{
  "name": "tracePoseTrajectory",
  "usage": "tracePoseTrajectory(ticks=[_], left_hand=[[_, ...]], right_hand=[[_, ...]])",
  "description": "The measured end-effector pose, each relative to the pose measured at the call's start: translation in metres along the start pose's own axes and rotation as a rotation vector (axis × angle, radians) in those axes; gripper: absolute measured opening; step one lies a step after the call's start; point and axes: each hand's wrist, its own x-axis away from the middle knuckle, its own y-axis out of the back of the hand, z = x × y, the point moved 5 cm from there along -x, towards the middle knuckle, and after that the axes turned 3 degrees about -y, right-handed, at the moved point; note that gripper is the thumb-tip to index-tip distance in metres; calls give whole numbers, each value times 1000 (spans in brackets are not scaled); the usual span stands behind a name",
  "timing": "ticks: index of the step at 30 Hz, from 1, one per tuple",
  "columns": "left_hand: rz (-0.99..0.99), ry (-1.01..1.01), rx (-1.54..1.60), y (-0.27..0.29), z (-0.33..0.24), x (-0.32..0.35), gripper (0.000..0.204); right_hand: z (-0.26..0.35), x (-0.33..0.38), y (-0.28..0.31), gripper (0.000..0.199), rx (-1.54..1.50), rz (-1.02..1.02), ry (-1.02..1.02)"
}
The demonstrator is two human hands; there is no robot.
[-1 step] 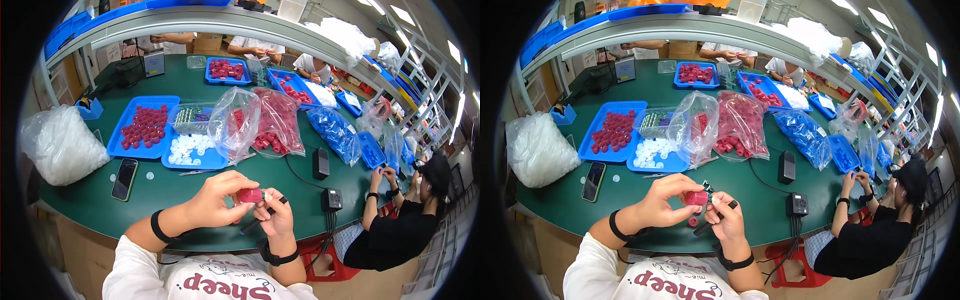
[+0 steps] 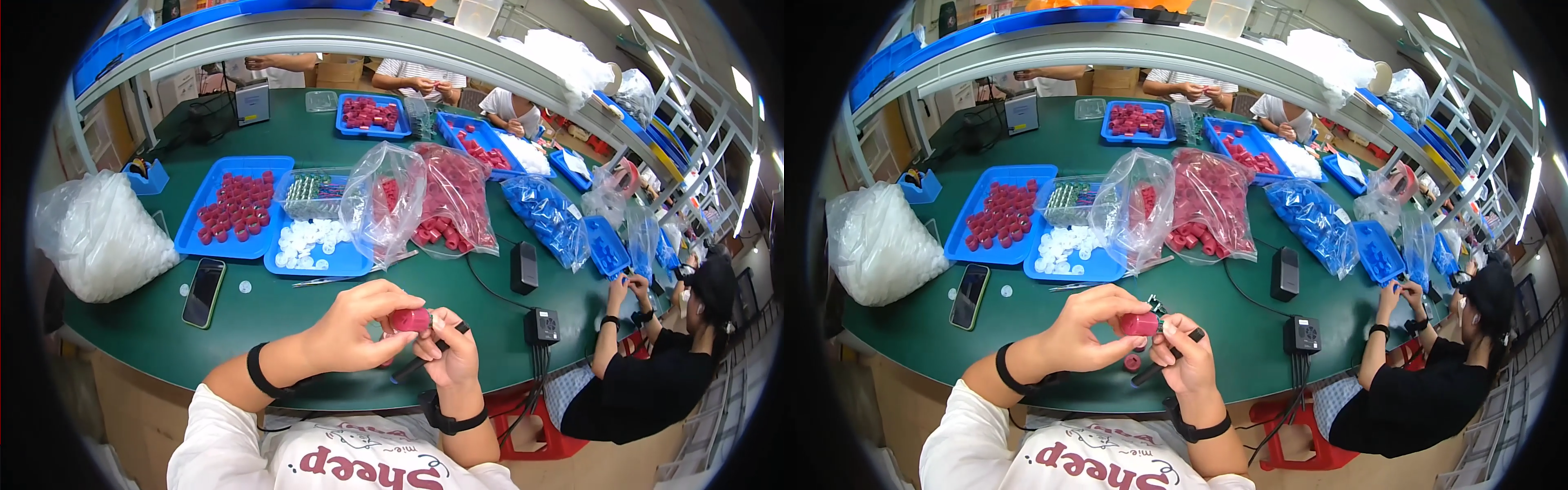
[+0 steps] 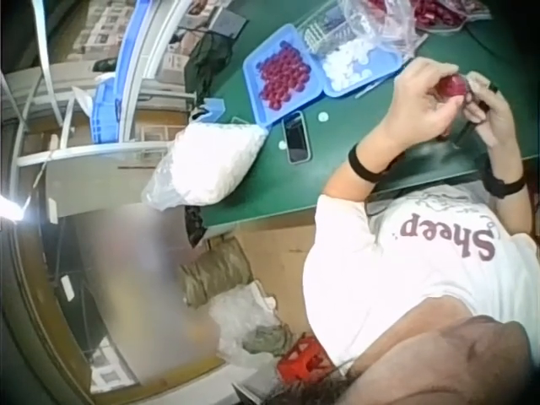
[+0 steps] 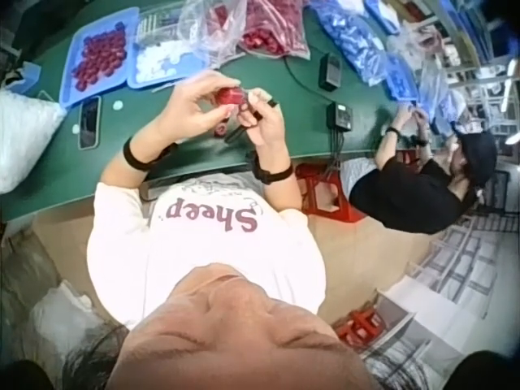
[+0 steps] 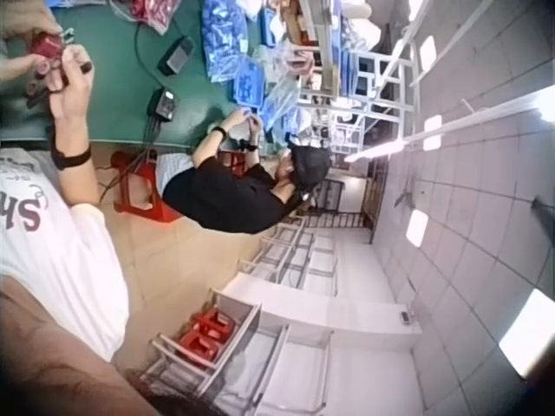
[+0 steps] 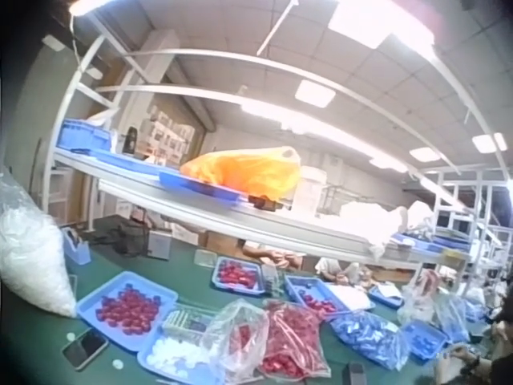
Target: Assembling small electronic or plastic components by hand at a manufacturing workstation.
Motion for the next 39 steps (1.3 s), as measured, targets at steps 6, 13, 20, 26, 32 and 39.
tracePoseTrajectory(ticks=[6, 13, 20, 26, 32, 39], left_hand=[[-15, -136, -154, -3, -10, -2, 38], [-73, -170, -151, -6, -22, -1, 38], [-45, -223, -187, -11, -34, -1, 24], [-54, -296, -124, -12, -28, 2, 24], [-7, -234, -109, -13, -35, 5, 30], [-68, -229, -95, -13, -43, 5, 30]], right_hand=[[-4, -1, 2, 12, -61, 121, -31], [-8, -3, 6, 14, -29, 234, 86], [-8, -7, 10, 10, -76, 318, 130], [-10, -3, 14, 17, -128, 350, 80], [-3, -3, 9, 16, -28, 406, 160], [10, 2, 9, 14, 229, 355, 352]])
